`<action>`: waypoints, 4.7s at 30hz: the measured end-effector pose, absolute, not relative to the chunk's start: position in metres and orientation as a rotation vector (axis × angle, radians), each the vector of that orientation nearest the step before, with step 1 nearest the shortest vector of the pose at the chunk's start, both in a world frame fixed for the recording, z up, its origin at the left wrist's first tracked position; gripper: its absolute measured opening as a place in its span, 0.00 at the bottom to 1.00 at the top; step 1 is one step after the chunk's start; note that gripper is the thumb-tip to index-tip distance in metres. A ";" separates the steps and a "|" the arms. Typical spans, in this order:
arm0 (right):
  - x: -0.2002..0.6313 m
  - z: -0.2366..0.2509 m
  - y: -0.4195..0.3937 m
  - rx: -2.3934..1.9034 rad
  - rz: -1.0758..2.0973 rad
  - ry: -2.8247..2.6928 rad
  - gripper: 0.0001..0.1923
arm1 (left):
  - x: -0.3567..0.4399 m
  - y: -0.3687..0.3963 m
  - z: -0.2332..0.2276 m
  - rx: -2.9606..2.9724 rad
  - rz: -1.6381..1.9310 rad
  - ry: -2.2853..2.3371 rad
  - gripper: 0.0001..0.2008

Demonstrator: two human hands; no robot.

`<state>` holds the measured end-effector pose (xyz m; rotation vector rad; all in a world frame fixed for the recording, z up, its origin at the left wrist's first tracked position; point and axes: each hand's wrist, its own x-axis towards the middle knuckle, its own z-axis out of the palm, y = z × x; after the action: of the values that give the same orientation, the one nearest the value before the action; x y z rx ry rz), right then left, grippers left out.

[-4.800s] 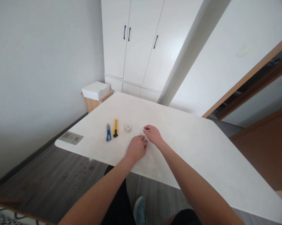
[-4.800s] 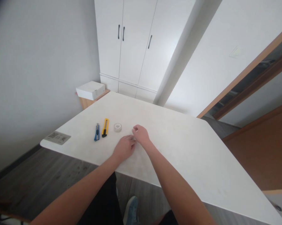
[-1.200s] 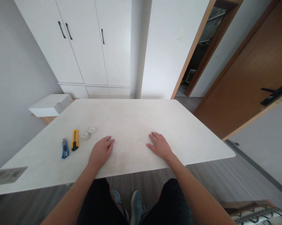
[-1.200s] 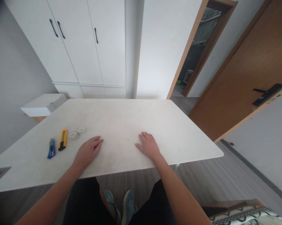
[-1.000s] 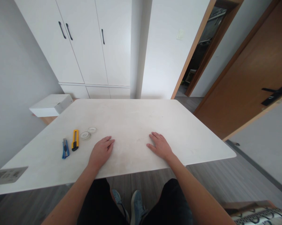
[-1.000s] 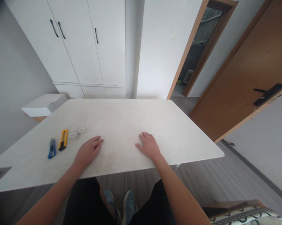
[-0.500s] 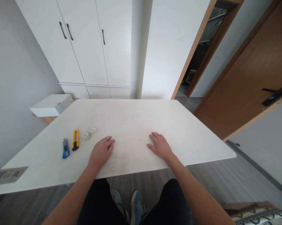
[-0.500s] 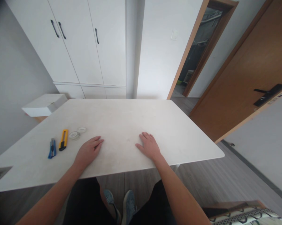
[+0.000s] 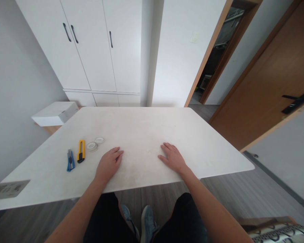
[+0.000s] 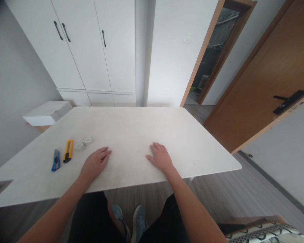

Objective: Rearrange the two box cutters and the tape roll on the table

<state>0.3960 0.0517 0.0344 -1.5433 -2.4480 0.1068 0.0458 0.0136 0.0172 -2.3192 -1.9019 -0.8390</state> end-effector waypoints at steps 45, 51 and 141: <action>0.048 0.106 0.166 -0.842 0.363 -3.157 0.27 | 0.056 0.011 0.020 -2.297 -0.947 -1.996 0.12; 0.034 0.121 0.143 -0.743 0.329 -3.222 0.27 | 0.057 0.010 0.022 -2.294 -1.026 -1.998 0.10; 0.133 0.149 0.141 -1.257 -0.111 -3.208 0.23 | 0.052 0.012 0.022 -2.352 -0.907 -1.981 0.13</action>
<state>0.1328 0.1406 0.1490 -1.2573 -3.2081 -0.1114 0.0524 0.0116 0.0224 -2.3518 -1.9809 -0.9073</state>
